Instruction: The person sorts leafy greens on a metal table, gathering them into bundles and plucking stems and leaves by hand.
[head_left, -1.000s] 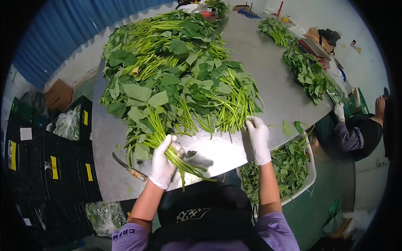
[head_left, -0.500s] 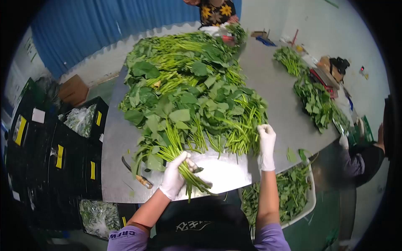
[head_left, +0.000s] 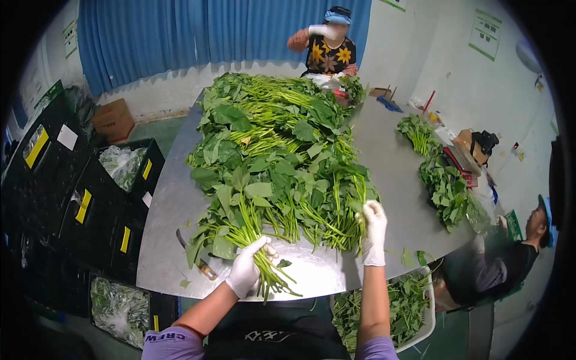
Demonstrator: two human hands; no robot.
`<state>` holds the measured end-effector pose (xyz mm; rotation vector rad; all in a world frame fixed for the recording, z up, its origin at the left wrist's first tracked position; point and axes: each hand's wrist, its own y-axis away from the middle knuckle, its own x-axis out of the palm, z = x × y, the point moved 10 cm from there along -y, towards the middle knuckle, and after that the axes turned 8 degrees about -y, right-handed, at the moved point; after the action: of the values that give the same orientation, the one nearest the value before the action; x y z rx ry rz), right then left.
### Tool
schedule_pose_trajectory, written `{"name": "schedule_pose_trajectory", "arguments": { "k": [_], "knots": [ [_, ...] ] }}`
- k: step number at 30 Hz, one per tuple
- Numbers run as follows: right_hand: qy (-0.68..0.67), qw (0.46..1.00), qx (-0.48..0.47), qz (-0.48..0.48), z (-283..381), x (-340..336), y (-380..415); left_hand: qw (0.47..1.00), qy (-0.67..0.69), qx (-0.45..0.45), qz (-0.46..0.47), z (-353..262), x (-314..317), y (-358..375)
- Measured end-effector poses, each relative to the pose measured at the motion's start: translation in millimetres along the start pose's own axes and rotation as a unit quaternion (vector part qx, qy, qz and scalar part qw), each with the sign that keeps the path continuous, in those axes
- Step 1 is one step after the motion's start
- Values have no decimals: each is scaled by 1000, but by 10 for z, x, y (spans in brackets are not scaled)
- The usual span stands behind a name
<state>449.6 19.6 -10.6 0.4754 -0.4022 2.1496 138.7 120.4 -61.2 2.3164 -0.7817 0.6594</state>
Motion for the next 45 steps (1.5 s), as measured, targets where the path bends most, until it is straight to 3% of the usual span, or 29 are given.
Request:
{"name": "schedule_pose_trajectory", "arguments": {
  "k": [3, 7, 9, 10, 11, 12, 14, 15, 16, 20, 25, 28, 32, 35, 36, 39, 42, 44, 45],
  "knots": [
    [11, 990, -137, 1, 567, 230, 13, 1000, -6, 12, 7, -11, -22, 17],
    [83, 976, -199, 34, 746, 695, 307, 1000, 15, 12, -1, 14, -78, 49],
    [75, 992, -40, 96, 174, 738, 292, 1000, 7, 20, -3, -19, -102, 68],
    [87, 983, 123, 103, -310, 617, 325, 1000, 3, 22, -5, -18, -120, 77],
    [23, 950, 279, 139, -769, 582, 475, 1000, 14, 25, 0, -9, -139, 84],
    [-10, 920, 341, 193, -930, 641, 641, 1000, 9, 24, -1, -3, -158, 93],
    [-15, 933, 327, 148, -955, 604, 748, 1000, -1, 29, -2, -29, -183, 86],
    [61, 956, 236, 161, -709, 664, 697, 999, 3, 38, -2, -32, -208, 94],
    [80, 963, 212, 145, -509, 689, 689, 1000, 3, 27, -6, -16, -216, 120],
    [73, 994, 31, 80, 176, 743, 645, 1000, 0, 6, -19, -28, -170, 101],
    [172, 982, 46, 65, -149, 558, 711, 1000, -14, -7, -13, -16, -84, 90],
    [69, 994, 71, 52, -388, 487, 834, 1000, 10, -13, -17, 34, -11, -20],
    [118, 991, 17, 56, -448, 459, 1022, 999, 6, -48, 2, 36, 252, -146],
    [196, 979, -18, 41, -416, 365, 1158, 999, 13, -48, -15, -2, 450, -186],
    [256, 962, -77, 61, -315, 386, 1198, 999, 3, -47, 16, 29, 477, -270],
    [413, 875, -233, 100, -48, 471, 1327, 996, -11, -19, 90, 92, 575, -501],
    [519, 793, -284, 144, -11, 518, 1430, 991, -66, -1, 116, 160, 754, -569],
    [492, 815, -272, 139, 13, 459, 1443, 987, -71, -111, 92, 434, 791, -566],
    [469, 831, -269, 130, 10, 388, 1431, 987, -67, -72, 125, 382, 884, -554]
  ]
}}
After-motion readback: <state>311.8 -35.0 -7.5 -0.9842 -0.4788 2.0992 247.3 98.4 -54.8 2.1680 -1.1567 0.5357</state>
